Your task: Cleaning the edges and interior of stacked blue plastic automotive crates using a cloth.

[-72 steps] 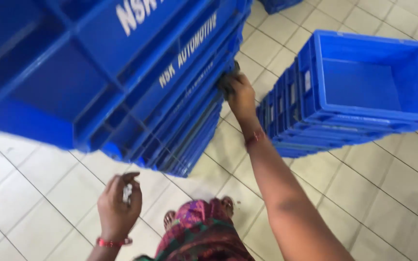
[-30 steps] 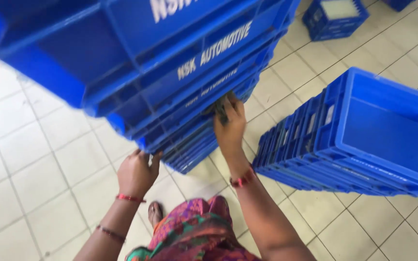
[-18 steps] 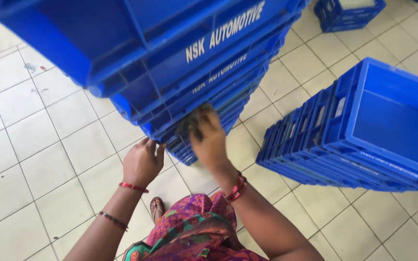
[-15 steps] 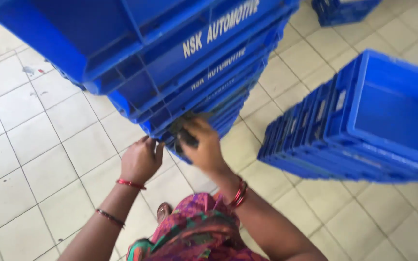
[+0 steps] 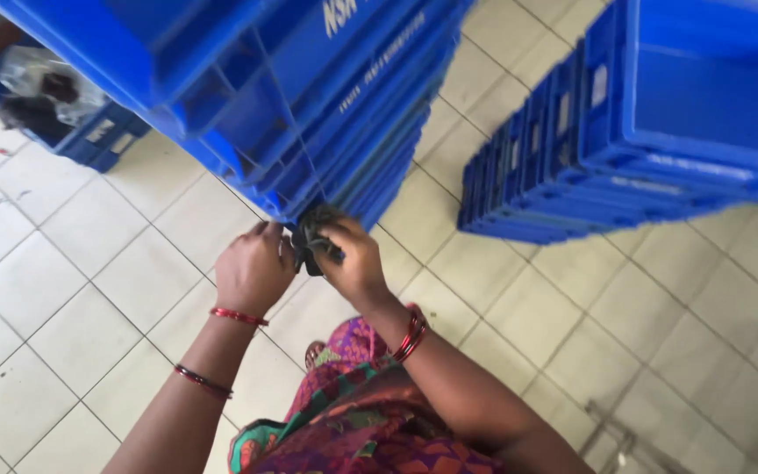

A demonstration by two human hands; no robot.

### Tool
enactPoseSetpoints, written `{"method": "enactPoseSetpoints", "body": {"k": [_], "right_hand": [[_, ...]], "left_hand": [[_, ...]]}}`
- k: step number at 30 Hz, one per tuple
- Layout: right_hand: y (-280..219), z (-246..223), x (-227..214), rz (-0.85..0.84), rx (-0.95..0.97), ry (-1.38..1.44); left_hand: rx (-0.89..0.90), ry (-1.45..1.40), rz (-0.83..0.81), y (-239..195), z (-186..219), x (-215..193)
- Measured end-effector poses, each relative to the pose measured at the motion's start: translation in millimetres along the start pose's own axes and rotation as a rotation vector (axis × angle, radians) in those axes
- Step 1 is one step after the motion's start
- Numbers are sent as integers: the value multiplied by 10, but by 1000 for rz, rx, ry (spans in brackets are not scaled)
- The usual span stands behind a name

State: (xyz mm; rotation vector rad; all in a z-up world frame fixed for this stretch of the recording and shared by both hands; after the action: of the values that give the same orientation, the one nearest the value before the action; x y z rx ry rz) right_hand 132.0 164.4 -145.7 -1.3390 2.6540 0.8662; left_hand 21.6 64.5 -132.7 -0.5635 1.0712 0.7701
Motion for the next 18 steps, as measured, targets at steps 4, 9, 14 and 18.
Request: {"method": "enactPoseSetpoints", "body": {"k": [4,9,14,18], "right_hand": [[-486,372,-38,-5,7,-6],[-590,1299,-479,216,304,-378],[-102,1002,-86,316,33,-322],[-401,978,43,190,95,-370]], "left_hand": [[30,105,-17,-14,-71,136],[115,129,-44,-4,-103,244],[130,146,-57,-9,-29,226],[131,209,-69,-29,-100,313]]}}
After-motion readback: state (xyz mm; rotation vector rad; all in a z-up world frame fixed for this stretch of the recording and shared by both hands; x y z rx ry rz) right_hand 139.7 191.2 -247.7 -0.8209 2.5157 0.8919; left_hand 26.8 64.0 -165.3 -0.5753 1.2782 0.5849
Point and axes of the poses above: each hand's wrist, its own y-axis towards the middle knuckle, its own x-axis out of the palm, z = x × y, the point moved 10 cm from there along y, towards the middle knuckle, and after that the axes turned 9 degrees about -x, right-handed, at the moved point
